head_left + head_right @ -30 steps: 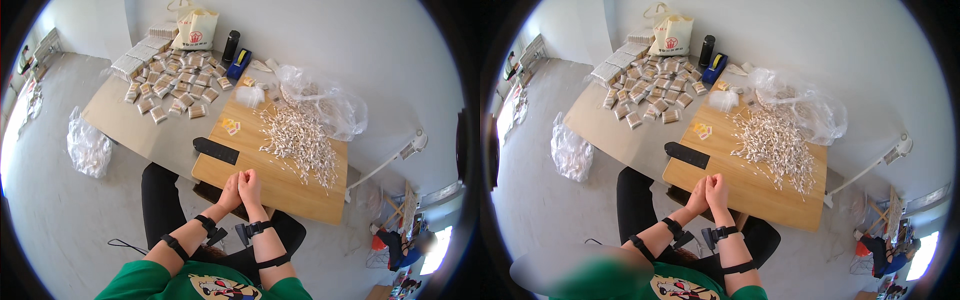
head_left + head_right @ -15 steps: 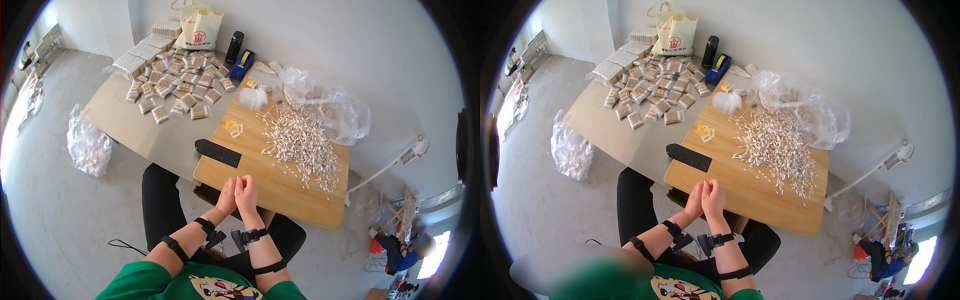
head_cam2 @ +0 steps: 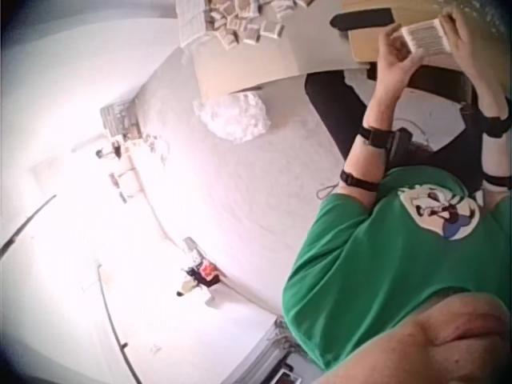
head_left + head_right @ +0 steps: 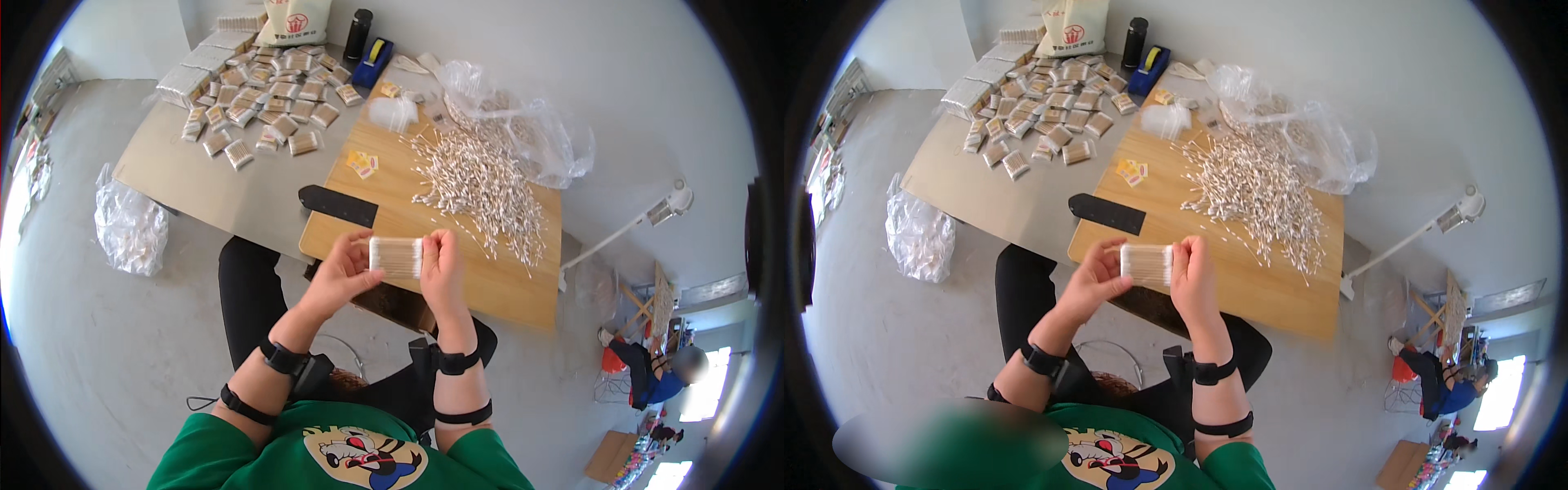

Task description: Manually placing a set number of cotton swabs into a small plastic bag and sealing it with a sticker label.

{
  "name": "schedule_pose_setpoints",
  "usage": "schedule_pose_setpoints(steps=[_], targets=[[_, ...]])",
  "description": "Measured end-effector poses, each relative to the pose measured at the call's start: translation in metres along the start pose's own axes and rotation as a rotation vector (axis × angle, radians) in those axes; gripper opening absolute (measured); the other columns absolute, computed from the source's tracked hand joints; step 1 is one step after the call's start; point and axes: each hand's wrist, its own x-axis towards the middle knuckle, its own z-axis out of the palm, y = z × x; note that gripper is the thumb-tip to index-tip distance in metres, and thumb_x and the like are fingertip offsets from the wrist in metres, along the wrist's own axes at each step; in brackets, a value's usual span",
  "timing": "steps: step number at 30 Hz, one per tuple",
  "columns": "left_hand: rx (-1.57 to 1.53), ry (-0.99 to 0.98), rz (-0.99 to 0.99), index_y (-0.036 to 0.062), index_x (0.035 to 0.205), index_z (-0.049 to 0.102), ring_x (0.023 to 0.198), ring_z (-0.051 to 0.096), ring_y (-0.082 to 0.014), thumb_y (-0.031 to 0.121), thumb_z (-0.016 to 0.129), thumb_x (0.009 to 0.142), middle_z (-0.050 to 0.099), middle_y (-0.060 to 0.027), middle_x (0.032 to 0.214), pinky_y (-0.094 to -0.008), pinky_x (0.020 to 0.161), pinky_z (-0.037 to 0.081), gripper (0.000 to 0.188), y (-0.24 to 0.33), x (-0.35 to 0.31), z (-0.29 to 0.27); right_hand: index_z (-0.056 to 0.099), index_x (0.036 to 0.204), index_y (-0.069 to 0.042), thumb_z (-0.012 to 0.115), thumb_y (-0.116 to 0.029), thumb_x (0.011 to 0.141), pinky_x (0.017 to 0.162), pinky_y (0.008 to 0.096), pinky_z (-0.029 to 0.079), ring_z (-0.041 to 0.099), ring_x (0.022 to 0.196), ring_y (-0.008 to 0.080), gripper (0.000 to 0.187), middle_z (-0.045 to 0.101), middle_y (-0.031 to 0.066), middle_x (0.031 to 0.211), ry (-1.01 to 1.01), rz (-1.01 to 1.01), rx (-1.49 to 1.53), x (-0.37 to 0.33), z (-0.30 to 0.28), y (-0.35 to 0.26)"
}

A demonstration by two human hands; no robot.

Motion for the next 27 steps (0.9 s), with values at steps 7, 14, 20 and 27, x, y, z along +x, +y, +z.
schedule_pose_setpoints(steps=[7, 14, 20, 27], targets=[[-0.127, 0.016, -0.027, 0.0014, 0.134, 0.043, 0.102, 0.064, -0.0113, 0.002, 0.068, 0.092, 0.066, -0.0078, 0.113, -0.0266, 0.089, 0.054, 0.049, 0.032, -0.022, 0.033, 0.049, 0.096, -0.002, 0.055, -0.012, 0.101, 0.061, 0.0300, 0.043, 0.048, 0.066, 0.0172, 0.012, 0.051, 0.0069, 0.075, 0.017, -0.117, 0.161, -0.014, -0.023, -0.034], [-0.055, -0.006, 0.120, 0.0000, 0.129, 0.048, 0.101, 0.063, -0.0084, 0.002, 0.066, 0.094, 0.065, -0.0048, 0.113, -0.0224, 0.086, 0.052, 0.039, 0.048, -0.044, 0.055, 0.052, 0.100, -0.005, 0.052, -0.010, 0.104, 0.064, 0.0201, 0.040, 0.045, 0.073, 0.0035, 0.007, 0.051, -0.0038, 0.081, 0.070, 0.027, 0.564, -0.028, -0.025, -0.056], [0.206, 0.021, 0.166, -0.0011, 0.127, 0.048, 0.099, 0.059, -0.0062, 0.003, 0.064, 0.095, 0.064, -0.0033, 0.108, -0.0220, 0.084, 0.050, 0.036, 0.053, -0.053, 0.059, 0.054, 0.101, -0.004, 0.053, -0.009, 0.103, 0.065, 0.0191, 0.040, 0.046, 0.072, 0.0032, 0.005, 0.054, -0.0032, 0.083, 0.083, 0.048, 0.583, -0.030, -0.025, -0.063], [0.023, 0.154, 0.175, 0.0042, 0.114, 0.051, 0.086, 0.053, -0.0035, 0.028, 0.051, 0.105, 0.058, 0.0025, 0.096, -0.0203, 0.074, 0.045, 0.025, 0.021, -0.044, 0.046, 0.057, 0.095, -0.003, 0.057, -0.010, 0.101, 0.062, 0.0223, 0.042, 0.047, 0.068, 0.0057, 0.009, 0.055, -0.0014, 0.079, 0.050, -0.004, 0.477, -0.039, -0.014, -0.060]])
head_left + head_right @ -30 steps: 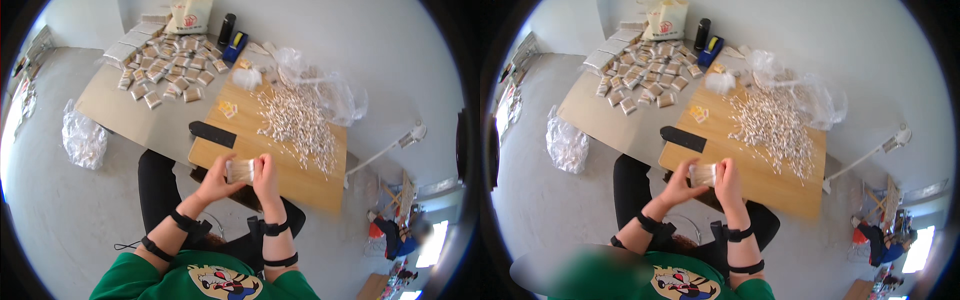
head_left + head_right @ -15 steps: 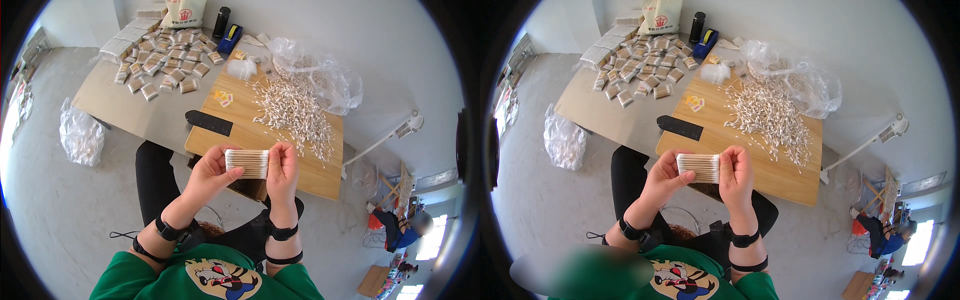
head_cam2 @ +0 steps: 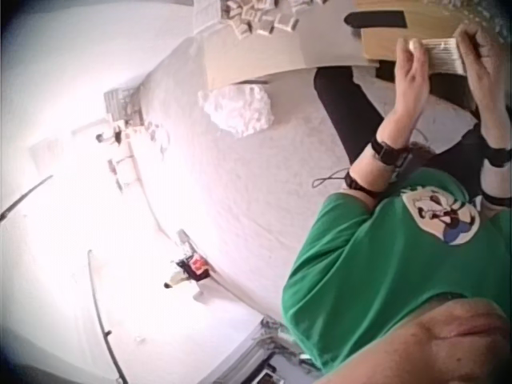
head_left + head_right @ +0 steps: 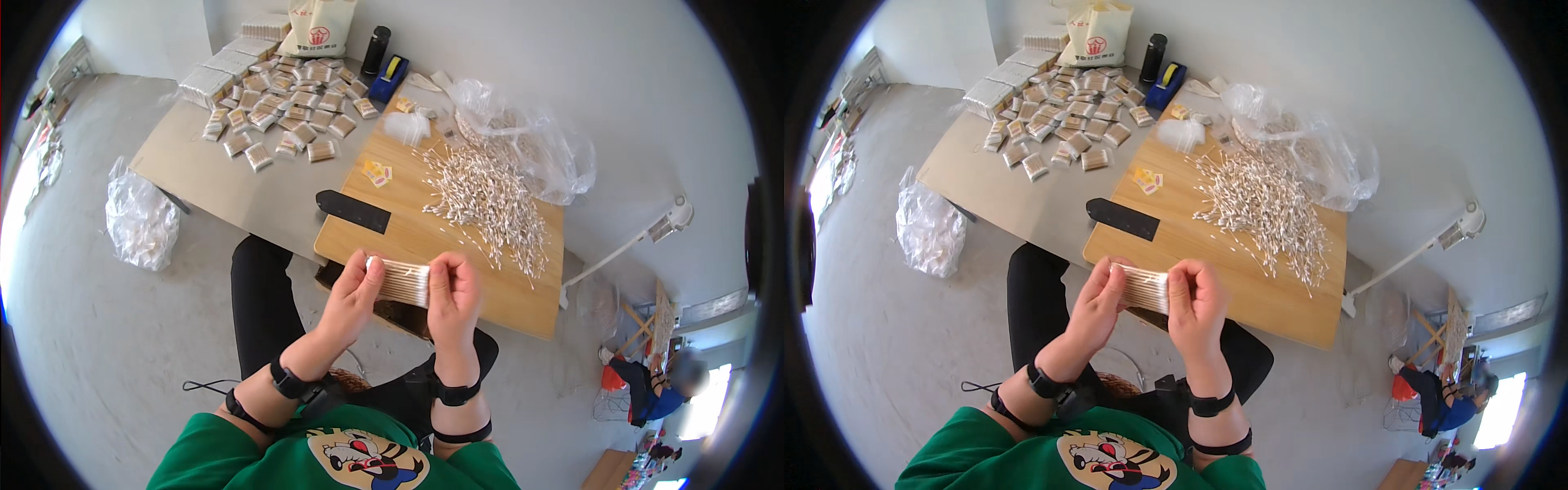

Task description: Manually placing a set number of cotton swabs into a small plastic bag and sealing it with a sticker label.

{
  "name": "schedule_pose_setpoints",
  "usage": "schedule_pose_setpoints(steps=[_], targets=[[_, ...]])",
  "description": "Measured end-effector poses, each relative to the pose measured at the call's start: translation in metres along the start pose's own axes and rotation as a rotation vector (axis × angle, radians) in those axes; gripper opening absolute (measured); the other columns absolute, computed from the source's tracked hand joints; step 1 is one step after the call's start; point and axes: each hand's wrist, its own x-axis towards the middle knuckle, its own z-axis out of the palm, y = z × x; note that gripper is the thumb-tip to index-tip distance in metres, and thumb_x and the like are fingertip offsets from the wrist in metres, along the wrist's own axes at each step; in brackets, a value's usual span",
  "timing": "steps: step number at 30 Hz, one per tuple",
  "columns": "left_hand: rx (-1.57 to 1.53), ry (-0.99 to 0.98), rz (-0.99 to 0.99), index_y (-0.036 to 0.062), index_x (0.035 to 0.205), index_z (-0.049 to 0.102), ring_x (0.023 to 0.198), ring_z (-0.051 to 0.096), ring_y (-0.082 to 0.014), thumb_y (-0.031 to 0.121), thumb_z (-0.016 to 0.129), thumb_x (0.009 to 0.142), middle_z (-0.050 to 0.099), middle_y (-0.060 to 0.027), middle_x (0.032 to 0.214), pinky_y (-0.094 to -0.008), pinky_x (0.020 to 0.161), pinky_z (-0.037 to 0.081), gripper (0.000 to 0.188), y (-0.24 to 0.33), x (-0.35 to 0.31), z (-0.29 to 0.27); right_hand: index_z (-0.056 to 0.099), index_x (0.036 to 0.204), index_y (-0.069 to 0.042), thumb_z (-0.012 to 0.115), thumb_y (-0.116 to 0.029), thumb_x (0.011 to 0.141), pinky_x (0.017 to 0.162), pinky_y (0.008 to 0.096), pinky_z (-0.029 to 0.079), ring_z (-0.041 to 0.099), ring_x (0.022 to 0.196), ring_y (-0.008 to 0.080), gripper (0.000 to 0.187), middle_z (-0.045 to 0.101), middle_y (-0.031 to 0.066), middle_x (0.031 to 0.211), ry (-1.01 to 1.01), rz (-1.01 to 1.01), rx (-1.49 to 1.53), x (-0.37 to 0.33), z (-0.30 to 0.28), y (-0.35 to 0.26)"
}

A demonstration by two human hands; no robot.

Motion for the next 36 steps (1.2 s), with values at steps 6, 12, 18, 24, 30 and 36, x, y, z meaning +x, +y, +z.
schedule_pose_setpoints(steps=[6, 12, 18, 24, 30, 36], targets=[[-0.053, 0.202, -0.106, 0.0071, 0.101, 0.052, 0.075, 0.046, -0.0016, 0.030, 0.053, 0.105, 0.053, 0.0047, 0.084, -0.0201, 0.063, 0.040, 0.023, -0.029, 0.002, -0.001, 0.057, 0.094, -0.002, 0.060, -0.009, 0.098, 0.065, 0.0247, 0.044, 0.051, 0.070, 0.0103, 0.009, 0.056, 0.0028, 0.079, 0.011, 0.082, -0.049, -0.018, 0.013, 0.035], [0.070, 0.283, -0.203, 0.0057, 0.097, 0.050, 0.071, 0.045, -0.0037, 0.031, 0.056, 0.103, 0.051, 0.0034, 0.080, -0.0223, 0.058, 0.039, 0.027, -0.058, 0.001, -0.017, 0.057, 0.096, -0.002, 0.060, -0.009, 0.098, 0.066, 0.0258, 0.045, 0.052, 0.071, 0.0114, 0.008, 0.056, 0.0037, 0.079, -0.027, 0.156, -0.032, -0.024, 0.018, 0.052], [0.164, 0.171, -0.132, 0.0033, 0.104, 0.057, 0.076, 0.049, -0.0064, 0.031, 0.060, 0.101, 0.057, 0.0009, 0.083, -0.0246, 0.066, 0.044, 0.028, -0.071, 0.000, -0.036, 0.057, 0.091, -0.001, 0.061, -0.008, 0.095, 0.065, 0.0389, 0.048, 0.060, 0.070, 0.0308, 0.009, 0.060, 0.0148, 0.078, 0.067, -0.002, -0.358, -0.025, 0.003, 0.073], [0.861, -0.276, 0.421, 0.0011, 0.109, 0.061, 0.101, 0.062, -0.0295, 0.016, 0.074, 0.086, 0.065, -0.0123, 0.105, -0.0389, 0.086, 0.051, 0.030, -0.038, 0.011, -0.040, 0.057, 0.088, -0.005, 0.065, -0.007, 0.088, 0.063, 0.0445, 0.046, 0.058, 0.073, 0.0348, 0.008, 0.059, 0.0126, 0.078, -0.290, -0.260, -0.668, -0.023, -0.018, 0.060], [0.850, -0.457, 0.271, 0.0033, 0.107, 0.064, 0.099, 0.063, -0.0319, 0.008, 0.075, 0.084, 0.065, -0.0131, 0.106, -0.0379, 0.081, 0.053, 0.026, -0.039, 0.008, -0.037, 0.059, 0.089, -0.006, 0.072, -0.008, 0.083, 0.066, 0.0398, 0.050, 0.061, 0.076, 0.0310, 0.014, 0.061, 0.0096, 0.080, -0.329, -0.301, -0.683, -0.031, -0.017, 0.052], [0.620, -0.339, -0.078, 0.0019, 0.107, 0.064, 0.089, 0.066, -0.0186, 0.008, 0.072, 0.089, 0.065, -0.0097, 0.098, -0.0297, 0.076, 0.053, 0.021, -0.048, 0.003, -0.033, 0.060, 0.089, -0.005, 0.074, -0.005, 0.080, 0.064, 0.0397, 0.049, 0.061, 0.074, 0.0308, 0.016, 0.061, 0.0101, 0.081, -0.258, -0.163, -0.502, -0.037, -0.026, 0.058]])
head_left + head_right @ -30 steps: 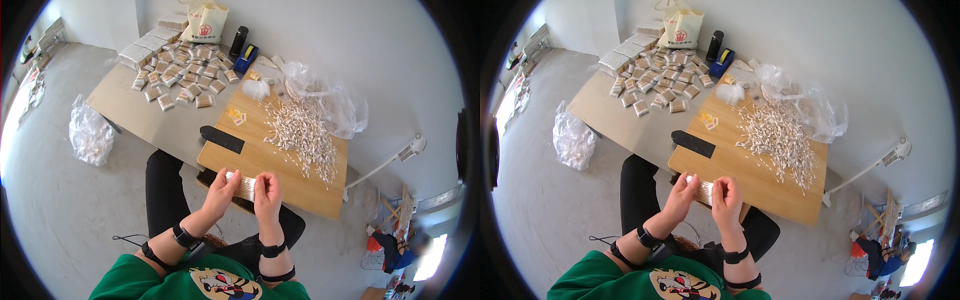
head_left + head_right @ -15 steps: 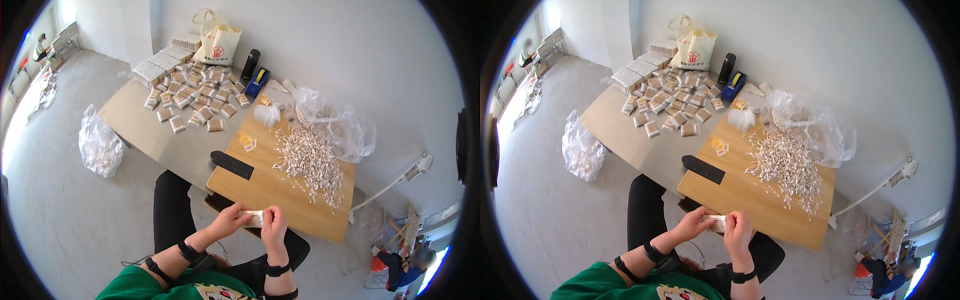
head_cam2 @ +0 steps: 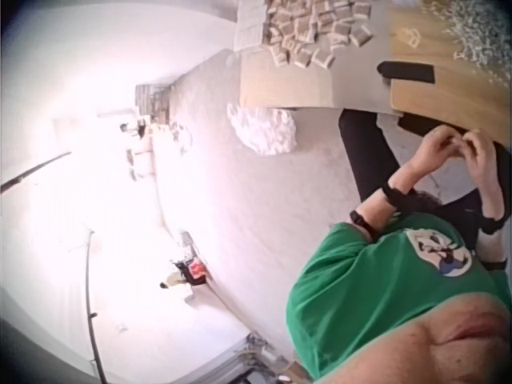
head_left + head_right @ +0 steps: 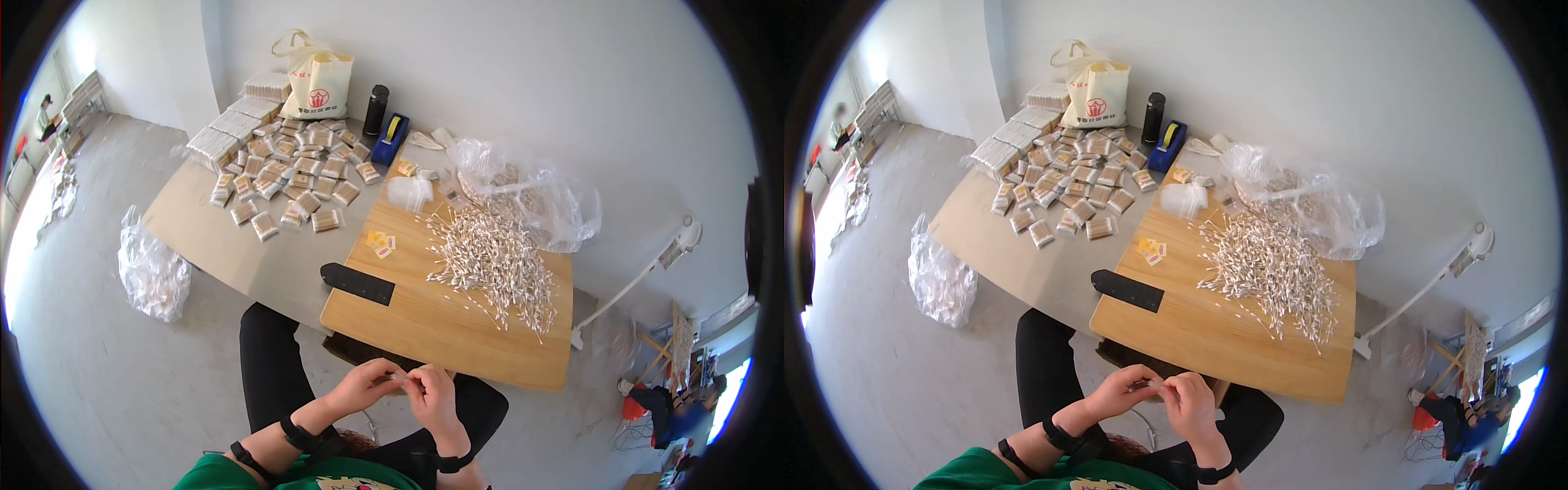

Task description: Manually placing a set number of cotton swabs into a small plastic bag and sealing it with a sticker label.

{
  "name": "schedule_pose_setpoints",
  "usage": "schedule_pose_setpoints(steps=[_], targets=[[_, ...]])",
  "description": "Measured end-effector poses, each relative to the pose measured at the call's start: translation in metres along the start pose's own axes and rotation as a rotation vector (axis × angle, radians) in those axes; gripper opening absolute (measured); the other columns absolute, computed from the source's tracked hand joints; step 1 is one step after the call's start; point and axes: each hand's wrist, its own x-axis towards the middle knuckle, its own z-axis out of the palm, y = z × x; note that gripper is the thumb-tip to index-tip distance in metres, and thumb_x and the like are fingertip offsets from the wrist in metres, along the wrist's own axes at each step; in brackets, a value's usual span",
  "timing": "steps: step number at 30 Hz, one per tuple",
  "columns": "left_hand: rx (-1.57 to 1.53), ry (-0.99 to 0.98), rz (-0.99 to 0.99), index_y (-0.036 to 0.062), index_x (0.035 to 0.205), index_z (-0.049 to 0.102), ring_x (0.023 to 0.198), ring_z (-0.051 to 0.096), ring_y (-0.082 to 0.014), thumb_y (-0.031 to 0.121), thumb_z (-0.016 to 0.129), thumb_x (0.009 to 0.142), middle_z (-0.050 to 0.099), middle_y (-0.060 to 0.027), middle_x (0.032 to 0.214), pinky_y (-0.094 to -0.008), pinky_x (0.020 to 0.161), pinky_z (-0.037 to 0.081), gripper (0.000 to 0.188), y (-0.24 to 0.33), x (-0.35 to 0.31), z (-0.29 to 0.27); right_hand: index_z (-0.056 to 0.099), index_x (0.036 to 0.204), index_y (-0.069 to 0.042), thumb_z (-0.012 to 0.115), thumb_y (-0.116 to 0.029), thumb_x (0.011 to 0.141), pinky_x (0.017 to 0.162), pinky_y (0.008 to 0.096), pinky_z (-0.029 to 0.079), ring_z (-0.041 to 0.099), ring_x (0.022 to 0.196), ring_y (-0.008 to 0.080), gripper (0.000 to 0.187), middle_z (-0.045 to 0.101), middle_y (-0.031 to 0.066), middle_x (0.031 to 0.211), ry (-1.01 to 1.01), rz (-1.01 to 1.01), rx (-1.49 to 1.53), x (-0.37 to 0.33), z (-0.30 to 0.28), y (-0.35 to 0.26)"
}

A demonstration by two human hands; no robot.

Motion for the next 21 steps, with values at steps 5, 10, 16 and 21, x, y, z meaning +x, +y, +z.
schedule_pose_setpoints(steps=[5, 10, 16, 21], targets=[[-0.182, 0.039, -0.006, 0.0012, 0.103, 0.063, 0.088, 0.065, -0.0173, 0.005, 0.069, 0.090, 0.064, -0.0080, 0.099, -0.0299, 0.075, 0.053, 0.014, -0.008, -0.006, 0.006, 0.062, 0.089, -0.004, 0.075, -0.001, 0.076, 0.065, 0.0394, 0.050, 0.061, 0.075, 0.0309, 0.019, 0.061, 0.0105, 0.082, 0.046, -0.004, 0.044, -0.014, 0.005, 0.006], [0.153, 0.051, 0.213, 0.0020, 0.094, 0.063, 0.089, 0.066, -0.0248, 0.003, 0.072, 0.086, 0.064, -0.0091, 0.100, -0.0320, 0.076, 0.053, 0.012, 0.012, -0.008, 0.000, 0.062, 0.088, -0.004, 0.075, 0.001, 0.073, 0.066, 0.0393, 0.050, 0.061, 0.078, 0.0305, 0.020, 0.059, 0.0096, 0.083, 0.040, -0.057, -0.061, -0.015, -0.003, -0.011], [0.597, -0.128, 0.449, 0.0053, 0.089, 0.062, 0.090, 0.062, -0.0310, 0.007, 0.070, 0.079, 0.062, -0.0097, 0.097, -0.0397, 0.075, 0.053, 0.013, 0.057, -0.005, -0.018, 0.062, 0.083, -0.005, 0.072, -0.008, 0.074, 0.067, 0.0379, 0.049, 0.060, 0.078, 0.0277, 0.014, 0.056, 0.0080, 0.081, -0.072, -0.162, -0.234, -0.018, -0.022, -0.031], [0.714, -0.240, 0.541, 0.0044, 0.089, 0.062, 0.086, 0.061, -0.0292, 0.006, 0.073, 0.074, 0.060, -0.0090, 0.096, -0.0384, 0.070, 0.052, 0.019, 0.077, -0.007, -0.021, 0.062, 0.083, -0.005, 0.073, -0.007, 0.074, 0.067, 0.0376, 0.049, 0.059, 0.077, 0.0271, 0.014, 0.056, 0.0066, 0.079, -0.032, -0.115, -0.178, -0.022, -0.037, -0.046]])
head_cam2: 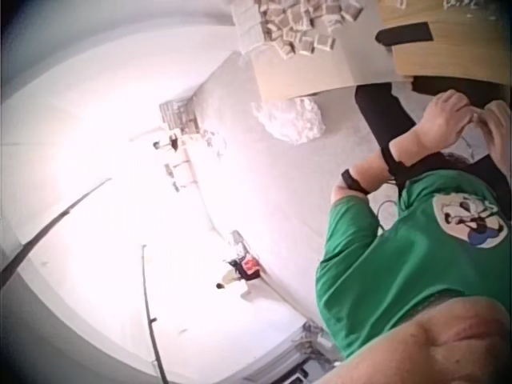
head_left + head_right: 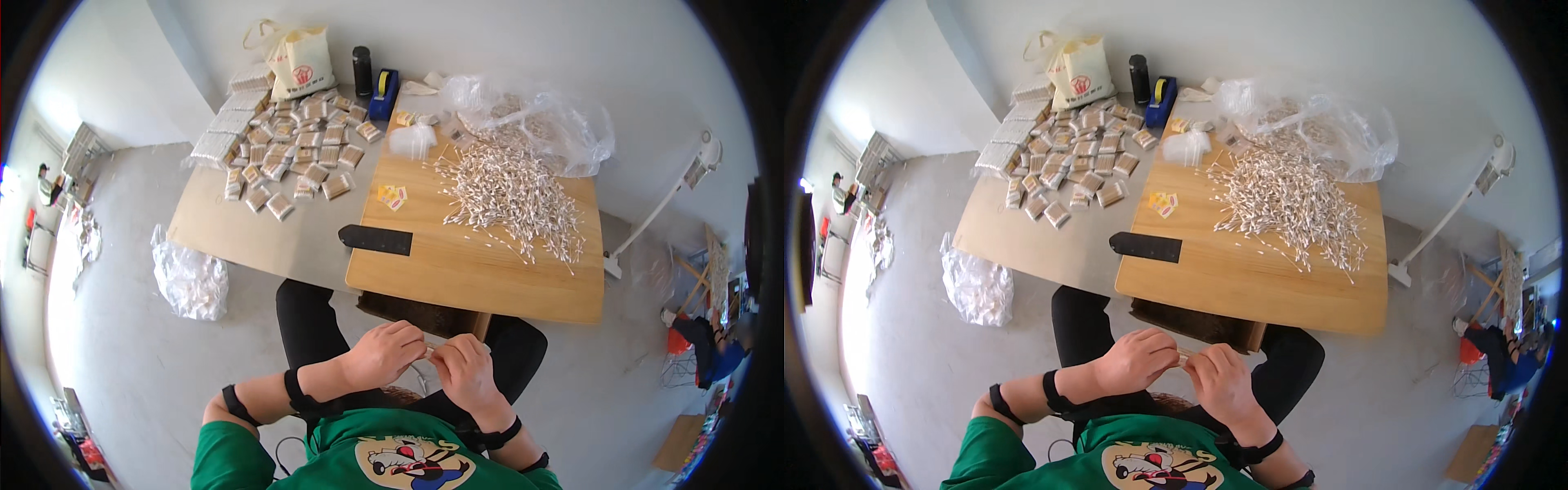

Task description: Manually placing a set number of cotton swabs into a small plastic bag and sealing it with a sticker label.

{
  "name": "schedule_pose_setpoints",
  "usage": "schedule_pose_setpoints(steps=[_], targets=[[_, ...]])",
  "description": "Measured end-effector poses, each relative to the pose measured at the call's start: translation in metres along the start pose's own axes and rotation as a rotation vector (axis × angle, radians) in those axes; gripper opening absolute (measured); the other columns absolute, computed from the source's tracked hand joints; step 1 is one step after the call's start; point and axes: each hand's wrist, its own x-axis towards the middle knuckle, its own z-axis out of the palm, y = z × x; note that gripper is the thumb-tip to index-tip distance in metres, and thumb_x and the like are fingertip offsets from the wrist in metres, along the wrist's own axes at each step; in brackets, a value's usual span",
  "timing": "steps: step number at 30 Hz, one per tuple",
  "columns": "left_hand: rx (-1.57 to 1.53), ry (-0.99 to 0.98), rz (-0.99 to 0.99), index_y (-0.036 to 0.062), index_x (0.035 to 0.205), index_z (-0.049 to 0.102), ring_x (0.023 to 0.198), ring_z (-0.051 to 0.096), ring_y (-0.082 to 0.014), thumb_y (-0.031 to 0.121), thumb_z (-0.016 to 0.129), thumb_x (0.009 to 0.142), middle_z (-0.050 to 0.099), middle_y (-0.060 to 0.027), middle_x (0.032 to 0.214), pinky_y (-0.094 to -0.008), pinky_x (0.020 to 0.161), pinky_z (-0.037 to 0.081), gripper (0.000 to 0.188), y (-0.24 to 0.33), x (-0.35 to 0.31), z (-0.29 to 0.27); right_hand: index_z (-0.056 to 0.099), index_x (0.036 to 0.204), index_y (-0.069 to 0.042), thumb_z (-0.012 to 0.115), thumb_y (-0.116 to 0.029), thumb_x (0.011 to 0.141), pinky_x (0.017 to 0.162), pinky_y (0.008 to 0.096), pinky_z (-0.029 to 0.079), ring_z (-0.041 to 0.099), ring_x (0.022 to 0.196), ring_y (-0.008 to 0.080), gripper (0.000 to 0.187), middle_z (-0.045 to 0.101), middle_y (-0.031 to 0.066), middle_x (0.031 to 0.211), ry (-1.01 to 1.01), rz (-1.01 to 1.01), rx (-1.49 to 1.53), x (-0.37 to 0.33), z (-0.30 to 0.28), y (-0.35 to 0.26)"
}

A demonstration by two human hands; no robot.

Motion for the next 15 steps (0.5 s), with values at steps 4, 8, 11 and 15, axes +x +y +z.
schedule_pose_setpoints(steps=[4, 8, 11, 15], targets=[[-0.012, 0.108, -0.089, 0.0057, 0.085, 0.064, 0.083, 0.062, -0.0295, 0.007, 0.076, 0.074, 0.061, -0.0089, 0.091, -0.0385, 0.070, 0.052, 0.016, 0.001, -0.001, 0.001, 0.061, 0.082, -0.005, 0.075, -0.010, 0.073, 0.067, 0.0378, 0.049, 0.059, 0.078, 0.0271, 0.017, 0.056, 0.0066, 0.080, 0.023, 0.026, -0.005, -0.002, -0.005, 0.003], [0.019, 0.160, -0.099, 0.0054, 0.084, 0.066, 0.080, 0.062, -0.0311, 0.006, 0.077, 0.073, 0.063, -0.0101, 0.089, -0.0402, 0.070, 0.052, 0.016, -0.005, -0.001, 0.002, 0.059, 0.080, -0.006, 0.074, -0.012, 0.075, 0.066, 0.0371, 0.049, 0.059, 0.077, 0.0265, 0.017, 0.055, 0.0069, 0.080, 0.037, -0.017, -0.032, -0.001, -0.005, 0.007], [0.084, 0.209, -0.155, 0.0049, 0.085, 0.066, 0.080, 0.062, -0.0312, 0.007, 0.077, 0.073, 0.064, -0.0100, 0.089, -0.0401, 0.070, 0.051, 0.017, -0.011, -0.006, 0.004, 0.059, 0.081, -0.004, 0.077, -0.010, 0.072, 0.064, 0.0372, 0.050, 0.060, 0.075, 0.0272, 0.020, 0.056, 0.0081, 0.079, 0.051, -0.058, -0.017, 0.006, 0.004, 0.014], [0.148, 0.217, -0.153, 0.0054, 0.085, 0.066, 0.081, 0.062, -0.0302, 0.006, 0.077, 0.073, 0.063, -0.0091, 0.088, -0.0394, 0.071, 0.051, 0.016, -0.003, -0.002, 0.000, 0.059, 0.081, -0.004, 0.076, -0.009, 0.075, 0.062, 0.0374, 0.049, 0.059, 0.073, 0.0265, 0.019, 0.055, 0.0082, 0.079, 0.060, -0.067, -0.015, 0.014, 0.010, 0.015]])
